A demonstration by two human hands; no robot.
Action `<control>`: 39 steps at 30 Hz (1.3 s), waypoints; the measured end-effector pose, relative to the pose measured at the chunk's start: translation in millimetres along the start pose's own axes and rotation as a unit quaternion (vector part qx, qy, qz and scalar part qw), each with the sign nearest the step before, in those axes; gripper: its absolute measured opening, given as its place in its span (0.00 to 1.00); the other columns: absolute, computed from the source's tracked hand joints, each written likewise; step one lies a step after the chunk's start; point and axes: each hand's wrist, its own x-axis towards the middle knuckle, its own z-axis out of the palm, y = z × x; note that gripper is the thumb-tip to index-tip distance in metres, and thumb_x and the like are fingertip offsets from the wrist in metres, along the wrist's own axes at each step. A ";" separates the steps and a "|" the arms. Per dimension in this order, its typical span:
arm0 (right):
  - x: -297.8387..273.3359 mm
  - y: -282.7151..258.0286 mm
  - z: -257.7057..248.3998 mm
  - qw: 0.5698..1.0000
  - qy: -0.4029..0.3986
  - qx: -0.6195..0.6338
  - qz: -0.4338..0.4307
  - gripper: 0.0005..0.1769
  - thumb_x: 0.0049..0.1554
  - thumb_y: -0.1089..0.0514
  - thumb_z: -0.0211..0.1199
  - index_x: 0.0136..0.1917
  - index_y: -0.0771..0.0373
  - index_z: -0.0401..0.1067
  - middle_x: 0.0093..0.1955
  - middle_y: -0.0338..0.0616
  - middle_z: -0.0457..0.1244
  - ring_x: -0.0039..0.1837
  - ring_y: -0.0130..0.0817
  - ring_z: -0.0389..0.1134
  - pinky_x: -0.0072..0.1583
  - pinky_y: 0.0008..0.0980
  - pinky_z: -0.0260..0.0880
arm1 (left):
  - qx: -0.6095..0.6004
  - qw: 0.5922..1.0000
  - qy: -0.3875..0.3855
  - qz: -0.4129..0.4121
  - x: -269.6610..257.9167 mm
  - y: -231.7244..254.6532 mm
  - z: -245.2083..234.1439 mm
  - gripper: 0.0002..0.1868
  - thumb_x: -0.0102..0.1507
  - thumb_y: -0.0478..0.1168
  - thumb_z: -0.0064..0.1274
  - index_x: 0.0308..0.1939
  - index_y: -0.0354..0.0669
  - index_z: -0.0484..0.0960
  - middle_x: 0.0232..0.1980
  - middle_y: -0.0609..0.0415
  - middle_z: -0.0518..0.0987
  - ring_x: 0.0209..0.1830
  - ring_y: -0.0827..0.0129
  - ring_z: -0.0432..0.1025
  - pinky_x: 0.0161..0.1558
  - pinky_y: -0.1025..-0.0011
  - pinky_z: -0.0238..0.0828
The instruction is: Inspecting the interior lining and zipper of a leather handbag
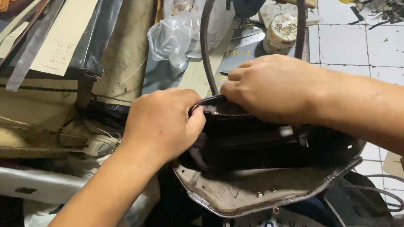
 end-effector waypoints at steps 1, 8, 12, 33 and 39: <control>-1.1 -0.3 3.4 1.000 -0.001 -0.001 0.000 0.08 0.56 0.60 0.49 0.42 0.57 0.70 0.40 0.43 0.67 0.47 0.45 0.74 0.49 0.41 0.75 | -0.001 1.000 0.001 0.000 0.7 2.6 -2.8 0.08 0.59 0.50 0.48 0.30 0.58 0.80 0.27 0.53 0.79 0.35 0.50 0.79 0.34 0.55 0.76; -8.8 4.0 14.4 0.997 0.066 -0.035 -0.022 0.08 0.57 0.60 0.50 0.42 0.56 0.70 0.38 0.41 0.66 0.45 0.43 0.73 0.49 0.37 0.75 | -0.129 0.989 -0.075 -0.003 20.7 18.0 -13.8 0.20 0.54 0.49 0.46 0.48 0.60 0.84 0.42 0.56 0.85 0.48 0.50 0.79 0.46 0.50 0.76; -21.7 4.8 -11.6 0.998 0.065 0.006 -0.013 0.08 0.59 0.61 0.51 0.40 0.57 0.70 0.35 0.41 0.64 0.45 0.44 0.71 0.49 0.38 0.74 | -0.161 0.979 -0.117 -0.039 23.9 20.9 -23.2 0.22 0.55 0.49 0.42 0.49 0.62 0.86 0.44 0.55 0.86 0.52 0.49 0.78 0.50 0.50 0.75; -79.6 33.2 -6.2 0.992 -0.101 -0.050 0.062 0.01 0.57 0.55 0.56 0.44 0.51 0.67 0.41 0.36 0.65 0.44 0.45 0.68 0.46 0.48 0.72 | 0.027 0.983 -0.115 0.143 58.5 30.2 8.2 0.13 0.66 0.52 0.53 0.32 0.51 0.82 0.35 0.51 0.84 0.35 0.40 0.77 0.32 0.44 0.72; -93.3 37.4 -9.3 0.995 -0.067 -0.039 0.062 0.04 0.60 0.55 0.57 0.42 0.53 0.65 0.39 0.38 0.64 0.42 0.44 0.66 0.45 0.46 0.70 | 0.037 0.984 -0.096 0.147 61.7 34.6 9.1 0.13 0.65 0.50 0.51 0.30 0.52 0.82 0.33 0.52 0.84 0.33 0.42 0.78 0.32 0.46 0.73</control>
